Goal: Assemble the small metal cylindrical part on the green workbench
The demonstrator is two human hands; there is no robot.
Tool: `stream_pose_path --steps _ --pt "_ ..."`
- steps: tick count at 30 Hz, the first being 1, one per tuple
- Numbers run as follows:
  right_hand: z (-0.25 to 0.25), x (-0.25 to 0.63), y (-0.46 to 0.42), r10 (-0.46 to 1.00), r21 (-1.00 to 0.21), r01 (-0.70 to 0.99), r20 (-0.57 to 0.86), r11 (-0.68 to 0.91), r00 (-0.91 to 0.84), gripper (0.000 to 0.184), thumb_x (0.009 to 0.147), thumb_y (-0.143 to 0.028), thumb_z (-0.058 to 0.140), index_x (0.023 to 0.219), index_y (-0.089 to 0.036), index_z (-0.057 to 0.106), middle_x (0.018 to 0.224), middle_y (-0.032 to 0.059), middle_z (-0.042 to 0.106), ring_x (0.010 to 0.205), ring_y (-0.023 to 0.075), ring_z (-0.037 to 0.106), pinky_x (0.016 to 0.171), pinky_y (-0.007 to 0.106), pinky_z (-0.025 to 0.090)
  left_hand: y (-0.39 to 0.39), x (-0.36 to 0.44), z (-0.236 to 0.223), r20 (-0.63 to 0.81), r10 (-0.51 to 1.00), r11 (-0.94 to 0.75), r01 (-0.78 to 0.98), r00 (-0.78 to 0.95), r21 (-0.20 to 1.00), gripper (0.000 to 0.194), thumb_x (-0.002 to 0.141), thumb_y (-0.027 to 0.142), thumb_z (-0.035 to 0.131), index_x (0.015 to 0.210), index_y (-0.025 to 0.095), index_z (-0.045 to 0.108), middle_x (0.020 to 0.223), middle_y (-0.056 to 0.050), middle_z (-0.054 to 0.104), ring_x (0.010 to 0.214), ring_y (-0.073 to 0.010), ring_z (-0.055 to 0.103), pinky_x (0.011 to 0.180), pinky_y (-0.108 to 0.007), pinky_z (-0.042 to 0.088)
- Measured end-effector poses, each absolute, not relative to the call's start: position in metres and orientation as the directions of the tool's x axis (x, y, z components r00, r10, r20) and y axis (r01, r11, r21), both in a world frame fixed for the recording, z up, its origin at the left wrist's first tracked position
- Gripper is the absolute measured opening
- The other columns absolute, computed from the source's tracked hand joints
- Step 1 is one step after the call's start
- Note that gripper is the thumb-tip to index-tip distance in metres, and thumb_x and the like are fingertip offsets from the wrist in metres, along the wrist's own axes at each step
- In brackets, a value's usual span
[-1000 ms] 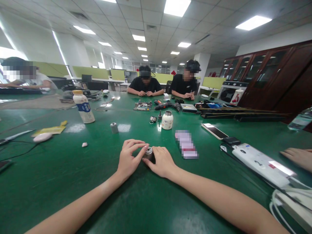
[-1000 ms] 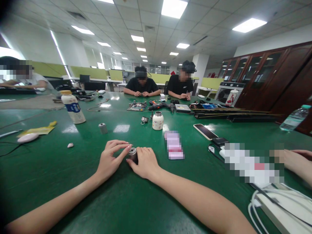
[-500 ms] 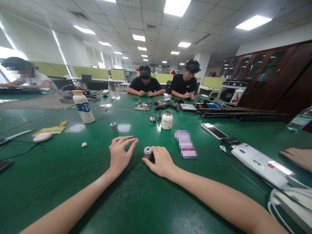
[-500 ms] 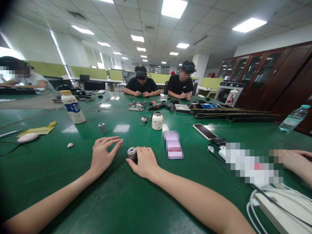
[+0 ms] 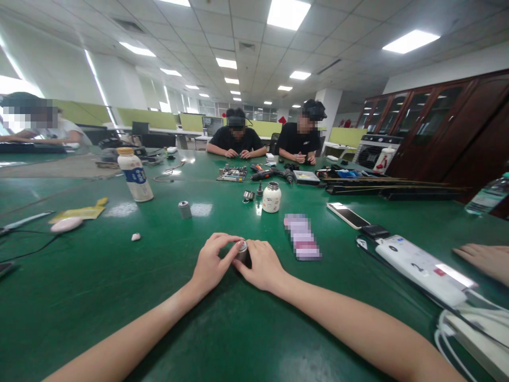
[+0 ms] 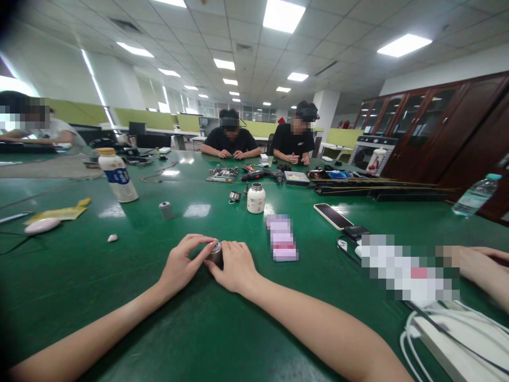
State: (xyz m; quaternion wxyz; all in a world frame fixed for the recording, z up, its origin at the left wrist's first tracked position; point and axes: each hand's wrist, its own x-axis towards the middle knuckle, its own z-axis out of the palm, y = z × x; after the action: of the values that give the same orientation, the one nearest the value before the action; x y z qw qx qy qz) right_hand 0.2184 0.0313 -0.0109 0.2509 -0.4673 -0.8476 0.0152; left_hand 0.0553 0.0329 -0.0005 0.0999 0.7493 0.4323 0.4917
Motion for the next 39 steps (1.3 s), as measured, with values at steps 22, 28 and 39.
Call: stream_pose_path --steps 22,28,39 --pt "-0.011 0.218 0.031 0.798 -0.281 0.771 0.412 0.571 -0.441 0.036 0.090 -0.043 0.056 0.109 -0.013 0.057 0.102 0.0110 0.067 0.096 0.0251 0.061 0.087 0.039 0.043 0.031 0.057 0.007 0.668 0.730 -0.612 0.577 0.148 0.541 0.024 0.087 0.042 0.059 0.085 0.026 0.076 0.089 -0.004 0.075 0.093 -0.0222 0.058 0.087 -0.040 0.048" --pt "-0.010 0.217 0.031 0.806 -0.271 0.788 0.410 0.554 -0.426 0.035 0.090 -0.047 0.056 0.101 -0.014 0.057 0.096 0.0102 0.066 0.093 0.0252 0.061 0.085 0.038 0.042 0.037 0.049 0.005 0.751 0.658 -0.495 0.721 -0.054 0.486 0.027 0.089 0.045 0.056 0.090 0.028 0.077 0.090 -0.004 0.074 0.093 -0.0232 0.056 0.090 -0.043 0.043" --pt "-0.011 0.219 0.030 0.795 -0.280 0.775 0.434 0.567 -0.424 0.033 0.090 -0.047 0.056 0.099 -0.015 0.058 0.097 0.0104 0.066 0.093 0.0252 0.060 0.086 0.038 0.042 0.055 0.017 -0.015 0.668 0.736 -0.271 0.858 -0.107 0.436 0.024 0.081 0.047 0.063 0.082 0.029 0.079 0.103 -0.010 0.072 0.104 -0.0343 0.050 0.090 -0.055 0.038"
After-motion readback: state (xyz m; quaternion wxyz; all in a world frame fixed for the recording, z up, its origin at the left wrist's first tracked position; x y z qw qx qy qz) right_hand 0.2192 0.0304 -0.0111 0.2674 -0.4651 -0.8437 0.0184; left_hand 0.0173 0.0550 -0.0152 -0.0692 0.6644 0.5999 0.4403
